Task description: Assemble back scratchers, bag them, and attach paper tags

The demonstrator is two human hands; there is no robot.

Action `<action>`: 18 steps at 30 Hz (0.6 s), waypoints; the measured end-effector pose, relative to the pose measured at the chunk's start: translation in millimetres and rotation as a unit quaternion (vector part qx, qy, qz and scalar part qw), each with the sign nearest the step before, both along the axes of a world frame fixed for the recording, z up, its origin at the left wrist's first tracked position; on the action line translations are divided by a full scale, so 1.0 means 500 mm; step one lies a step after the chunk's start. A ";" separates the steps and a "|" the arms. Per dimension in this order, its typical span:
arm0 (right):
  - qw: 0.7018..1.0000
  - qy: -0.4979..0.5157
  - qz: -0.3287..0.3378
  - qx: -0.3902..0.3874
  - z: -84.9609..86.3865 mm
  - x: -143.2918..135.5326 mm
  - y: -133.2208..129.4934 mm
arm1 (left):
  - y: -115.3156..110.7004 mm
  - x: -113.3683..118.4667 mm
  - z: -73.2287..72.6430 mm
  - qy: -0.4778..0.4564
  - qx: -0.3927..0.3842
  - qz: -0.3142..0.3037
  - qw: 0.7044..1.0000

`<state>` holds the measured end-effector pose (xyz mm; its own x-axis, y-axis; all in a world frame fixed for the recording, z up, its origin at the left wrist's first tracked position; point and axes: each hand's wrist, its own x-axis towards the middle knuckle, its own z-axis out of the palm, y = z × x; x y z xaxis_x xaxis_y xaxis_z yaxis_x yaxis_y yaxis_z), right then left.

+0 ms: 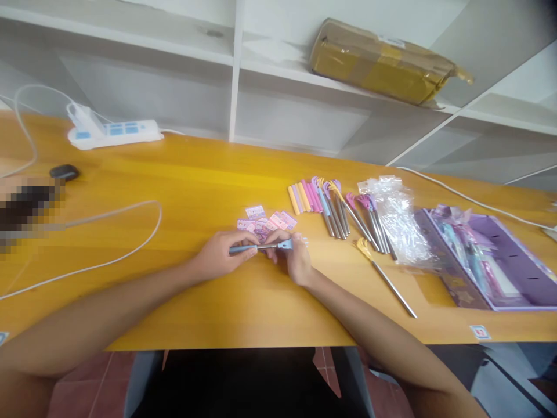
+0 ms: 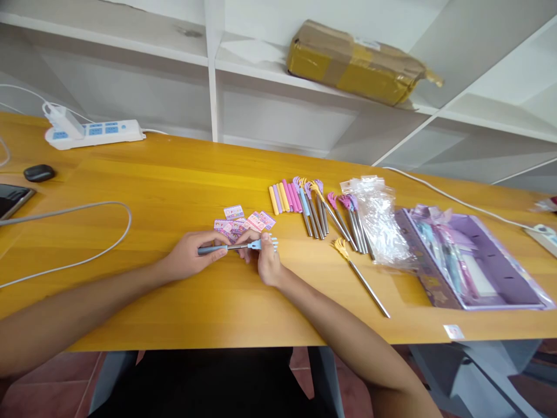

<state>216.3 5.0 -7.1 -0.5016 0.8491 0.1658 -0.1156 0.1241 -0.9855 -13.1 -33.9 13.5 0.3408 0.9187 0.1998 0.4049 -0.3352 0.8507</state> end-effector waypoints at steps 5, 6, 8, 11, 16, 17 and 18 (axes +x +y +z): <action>1.000 -0.006 0.000 -0.001 -0.002 -0.003 -0.002 | 0.000 0.001 0.001 -0.005 -0.004 -0.004 1.000; 1.000 -0.006 0.002 -0.001 -0.003 -0.004 -0.003 | 0.000 0.001 0.001 -0.005 -0.005 -0.004 1.000; 1.000 -0.001 0.006 -0.001 -0.003 -0.005 -0.004 | 0.000 0.001 0.001 -0.005 -0.006 -0.004 1.000; 1.000 0.012 0.010 0.001 -0.007 -0.006 -0.005 | 0.000 0.000 0.000 -0.007 -0.007 -0.006 1.000; 1.000 0.024 0.005 0.007 -0.020 -0.009 -0.004 | 0.000 0.002 0.002 -0.009 -0.016 -0.003 1.000; 1.000 0.028 0.006 0.004 -0.022 -0.010 -0.004 | 0.000 0.002 0.002 -0.009 -0.018 -0.001 1.000; 0.999 0.034 0.007 0.001 -0.022 -0.012 -0.004 | 0.000 0.002 0.003 -0.010 -0.018 0.001 1.000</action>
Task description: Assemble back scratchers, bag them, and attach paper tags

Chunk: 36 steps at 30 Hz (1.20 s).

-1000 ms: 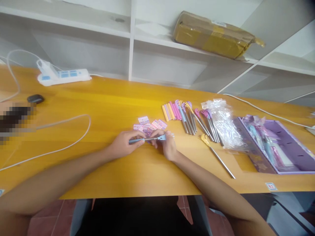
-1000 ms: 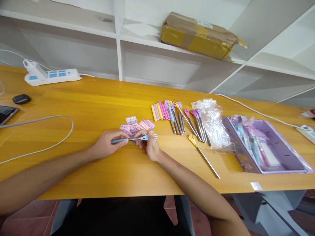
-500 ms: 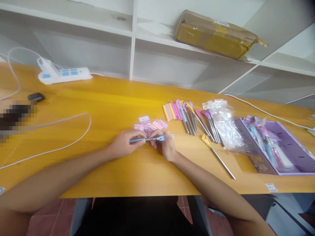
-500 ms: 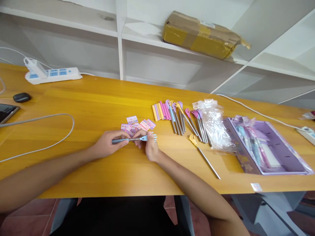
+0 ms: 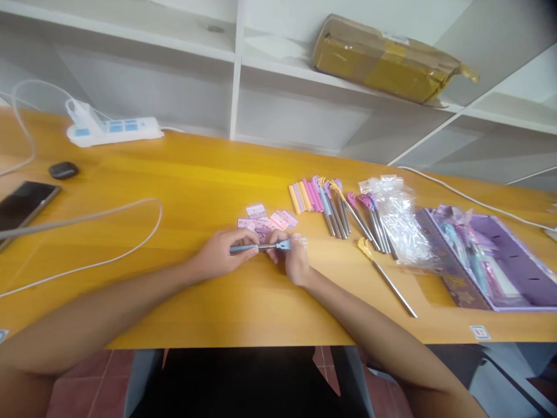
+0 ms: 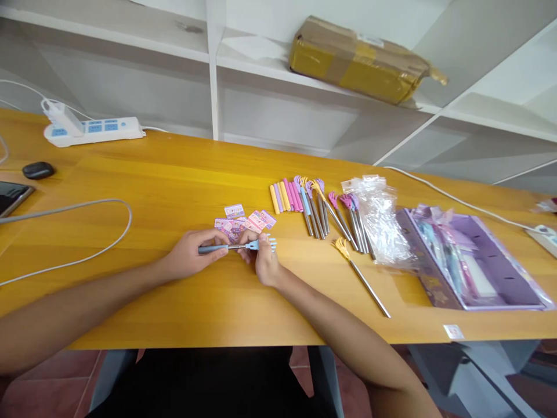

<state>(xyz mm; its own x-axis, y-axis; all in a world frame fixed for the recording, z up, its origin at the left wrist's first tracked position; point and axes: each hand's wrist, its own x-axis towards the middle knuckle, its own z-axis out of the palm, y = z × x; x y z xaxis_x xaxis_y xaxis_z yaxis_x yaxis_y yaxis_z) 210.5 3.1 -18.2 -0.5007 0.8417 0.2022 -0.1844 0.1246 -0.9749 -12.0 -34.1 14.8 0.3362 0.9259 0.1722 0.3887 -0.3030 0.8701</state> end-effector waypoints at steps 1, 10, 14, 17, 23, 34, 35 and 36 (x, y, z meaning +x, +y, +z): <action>1.000 0.007 0.003 -0.002 0.000 -0.002 0.000 | 0.000 0.000 0.000 -0.001 -0.001 0.000 1.000; 1.000 0.001 0.011 -0.011 0.011 -0.009 -0.004 | -0.003 -0.003 -0.006 -0.004 0.008 -0.010 1.000; 1.000 0.001 0.014 -0.015 0.011 -0.010 -0.003 | -0.002 -0.002 -0.002 -0.002 0.002 -0.007 1.000; 0.999 -0.016 0.002 -0.030 0.014 -0.008 0.001 | -0.001 -0.001 0.000 0.002 -0.003 -0.009 1.000; 0.997 -0.061 -0.039 -0.025 0.021 0.007 0.009 | 0.001 -0.004 -0.005 0.065 0.020 -0.072 0.995; 0.998 -0.046 -0.039 0.032 0.011 0.027 0.020 | 0.000 -0.013 0.004 0.122 -0.022 -0.121 0.985; 0.998 -0.046 -0.042 0.030 0.012 0.027 0.021 | 0.000 -0.013 0.002 0.120 -0.019 -0.127 0.984; 0.998 -0.045 -0.046 0.029 0.014 0.027 0.021 | 0.001 -0.013 0.000 0.119 -0.018 -0.133 0.984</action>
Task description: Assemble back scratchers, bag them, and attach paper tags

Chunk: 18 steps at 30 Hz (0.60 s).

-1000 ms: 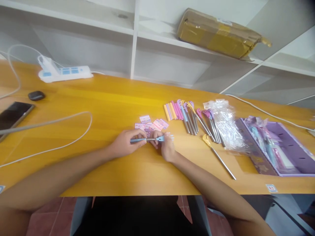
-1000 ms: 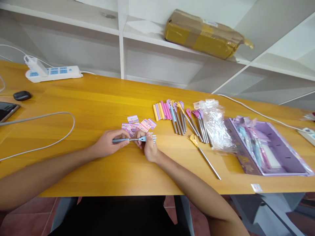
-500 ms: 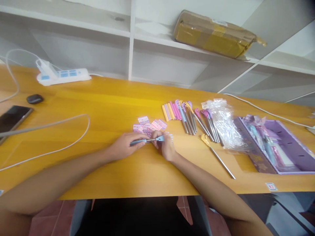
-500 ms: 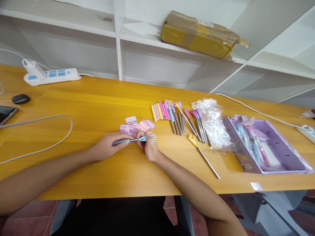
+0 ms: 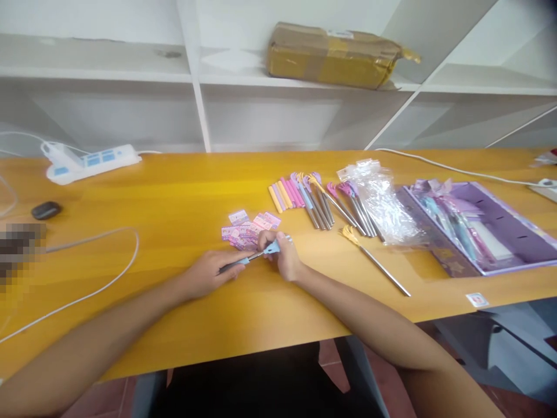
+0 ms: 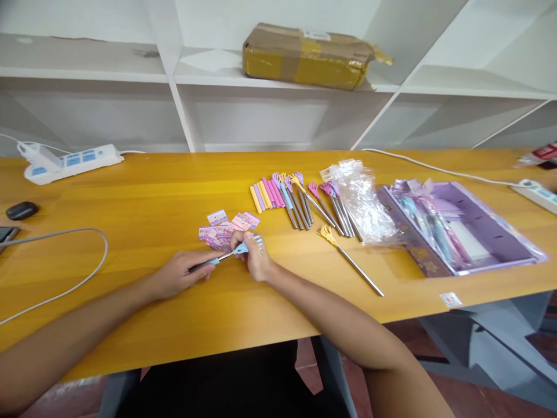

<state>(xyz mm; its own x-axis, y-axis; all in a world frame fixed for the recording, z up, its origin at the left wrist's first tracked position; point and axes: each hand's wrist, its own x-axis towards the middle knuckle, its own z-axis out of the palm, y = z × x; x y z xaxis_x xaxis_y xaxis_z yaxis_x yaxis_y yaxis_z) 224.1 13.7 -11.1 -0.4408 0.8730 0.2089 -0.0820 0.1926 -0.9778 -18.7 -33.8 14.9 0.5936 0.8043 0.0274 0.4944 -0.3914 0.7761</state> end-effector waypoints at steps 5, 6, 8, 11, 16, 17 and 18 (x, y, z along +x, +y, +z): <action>0.999 0.028 -0.021 -0.004 0.015 -0.003 0.001 | 0.001 0.007 0.001 -0.020 -0.014 -0.007 1.000; 0.999 0.034 -0.028 -0.006 0.019 -0.003 0.002 | 0.000 0.009 0.003 -0.027 -0.025 -0.008 0.999; 0.998 0.038 -0.042 -0.007 0.031 0.000 0.010 | -0.001 0.012 0.006 -0.041 -0.055 -0.005 0.998; 0.995 0.054 -0.081 0.016 0.063 0.028 0.045 | -0.003 0.012 0.010 -0.059 -0.088 0.009 0.994; 0.972 0.144 -0.181 0.040 0.157 0.179 0.163 | -0.004 0.008 0.012 -0.059 -0.095 0.017 0.994; 0.960 0.172 -0.220 0.029 0.180 0.222 0.186 | -0.003 0.008 0.013 -0.053 -0.090 0.014 0.994; 0.947 0.196 -0.255 0.009 0.205 0.268 0.205 | -0.003 0.008 0.015 -0.047 -0.084 0.010 0.995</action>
